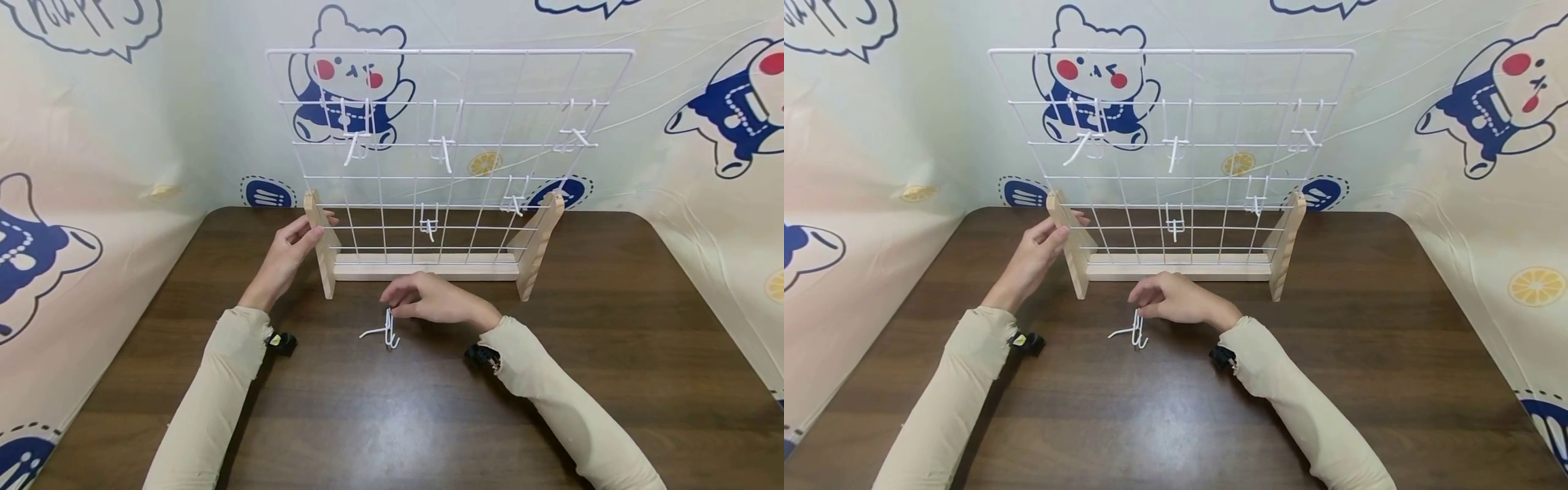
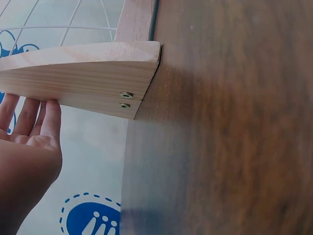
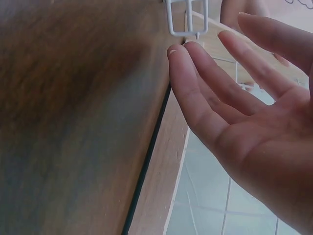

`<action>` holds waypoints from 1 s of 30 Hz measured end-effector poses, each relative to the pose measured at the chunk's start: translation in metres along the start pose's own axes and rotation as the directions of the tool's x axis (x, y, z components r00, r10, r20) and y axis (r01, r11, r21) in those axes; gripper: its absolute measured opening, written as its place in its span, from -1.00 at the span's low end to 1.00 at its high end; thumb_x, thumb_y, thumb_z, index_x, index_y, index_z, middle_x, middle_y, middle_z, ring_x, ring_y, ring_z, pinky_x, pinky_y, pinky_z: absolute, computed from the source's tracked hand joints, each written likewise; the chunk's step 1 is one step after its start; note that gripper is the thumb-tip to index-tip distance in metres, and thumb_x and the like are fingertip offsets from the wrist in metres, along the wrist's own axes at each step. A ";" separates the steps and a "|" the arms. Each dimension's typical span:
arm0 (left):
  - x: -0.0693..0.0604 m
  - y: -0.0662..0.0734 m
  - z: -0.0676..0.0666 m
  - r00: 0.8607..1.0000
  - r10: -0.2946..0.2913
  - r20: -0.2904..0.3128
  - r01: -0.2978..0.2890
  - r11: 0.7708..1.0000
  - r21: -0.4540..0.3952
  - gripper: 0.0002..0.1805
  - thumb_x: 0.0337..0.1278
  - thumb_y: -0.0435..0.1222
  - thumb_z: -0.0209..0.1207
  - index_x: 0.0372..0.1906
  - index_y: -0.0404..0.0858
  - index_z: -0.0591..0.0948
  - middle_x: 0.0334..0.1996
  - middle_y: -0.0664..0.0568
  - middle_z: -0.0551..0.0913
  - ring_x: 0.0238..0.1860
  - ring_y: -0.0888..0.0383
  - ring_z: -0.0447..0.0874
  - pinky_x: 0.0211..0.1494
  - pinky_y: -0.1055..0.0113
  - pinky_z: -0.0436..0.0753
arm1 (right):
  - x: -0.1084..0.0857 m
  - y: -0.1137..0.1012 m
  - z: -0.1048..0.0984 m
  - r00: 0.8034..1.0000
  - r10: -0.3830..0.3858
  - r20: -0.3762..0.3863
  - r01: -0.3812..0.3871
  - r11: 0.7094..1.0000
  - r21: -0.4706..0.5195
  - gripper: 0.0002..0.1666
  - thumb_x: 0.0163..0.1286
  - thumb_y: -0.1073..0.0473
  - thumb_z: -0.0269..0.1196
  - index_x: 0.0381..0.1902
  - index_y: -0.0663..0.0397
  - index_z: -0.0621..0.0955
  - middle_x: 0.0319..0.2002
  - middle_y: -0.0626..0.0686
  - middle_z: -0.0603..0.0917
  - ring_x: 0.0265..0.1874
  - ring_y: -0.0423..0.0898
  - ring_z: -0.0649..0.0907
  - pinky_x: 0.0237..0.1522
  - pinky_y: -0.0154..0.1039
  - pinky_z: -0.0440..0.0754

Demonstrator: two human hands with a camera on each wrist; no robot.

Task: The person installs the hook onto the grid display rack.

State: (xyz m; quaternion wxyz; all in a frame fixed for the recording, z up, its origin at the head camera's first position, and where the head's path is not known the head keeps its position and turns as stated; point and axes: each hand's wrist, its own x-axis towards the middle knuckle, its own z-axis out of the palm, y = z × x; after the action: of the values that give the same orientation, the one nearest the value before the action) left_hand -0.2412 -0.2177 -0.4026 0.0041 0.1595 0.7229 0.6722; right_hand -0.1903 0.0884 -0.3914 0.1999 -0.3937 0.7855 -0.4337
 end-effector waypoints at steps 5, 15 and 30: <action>-0.001 0.000 0.000 1.000 0.001 0.001 -0.001 1.000 -0.010 -0.53 0.47 -0.15 0.07 0.34 -0.27 0.46 0.28 -0.22 0.50 0.37 -0.10 0.35 0.50 -0.07 0.16 | 0.001 0.000 0.007 0.999 -0.034 0.030 0.035 0.999 -0.039 -0.71 0.40 0.34 0.24 0.05 0.31 0.64 -0.02 0.20 0.71 -0.08 -0.10 0.69 0.03 -0.24 0.63; -0.001 0.000 0.000 1.000 -0.007 0.002 0.007 1.000 0.007 -0.48 0.47 -0.13 0.08 0.36 -0.32 0.42 0.28 -0.18 0.51 0.36 -0.06 0.36 0.50 -0.09 0.15 | -0.001 -0.009 0.012 0.995 0.029 0.097 -0.016 0.992 -0.129 -0.64 0.41 0.38 0.21 0.14 0.20 0.63 -0.16 0.09 0.73 -0.30 -0.08 0.70 -0.28 -0.32 0.57; -0.001 0.001 0.000 1.000 0.001 0.001 -0.001 1.000 -0.005 -0.52 0.47 -0.15 0.08 0.35 -0.28 0.45 0.28 -0.19 0.50 0.36 -0.05 0.36 0.50 -0.06 0.16 | -0.004 -0.002 0.000 0.994 0.106 0.024 -0.101 0.981 -0.165 -0.91 0.32 0.39 0.27 -0.37 0.16 0.61 -0.42 -0.02 0.67 -0.37 -0.18 0.65 -0.27 -0.32 0.62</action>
State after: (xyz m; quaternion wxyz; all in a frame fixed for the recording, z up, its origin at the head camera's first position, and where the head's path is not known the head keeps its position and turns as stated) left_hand -0.2401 -0.2178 -0.4022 0.0044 0.1603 0.7211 0.6741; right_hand -0.1868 0.0907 -0.3897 0.2019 -0.3743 0.8346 -0.3501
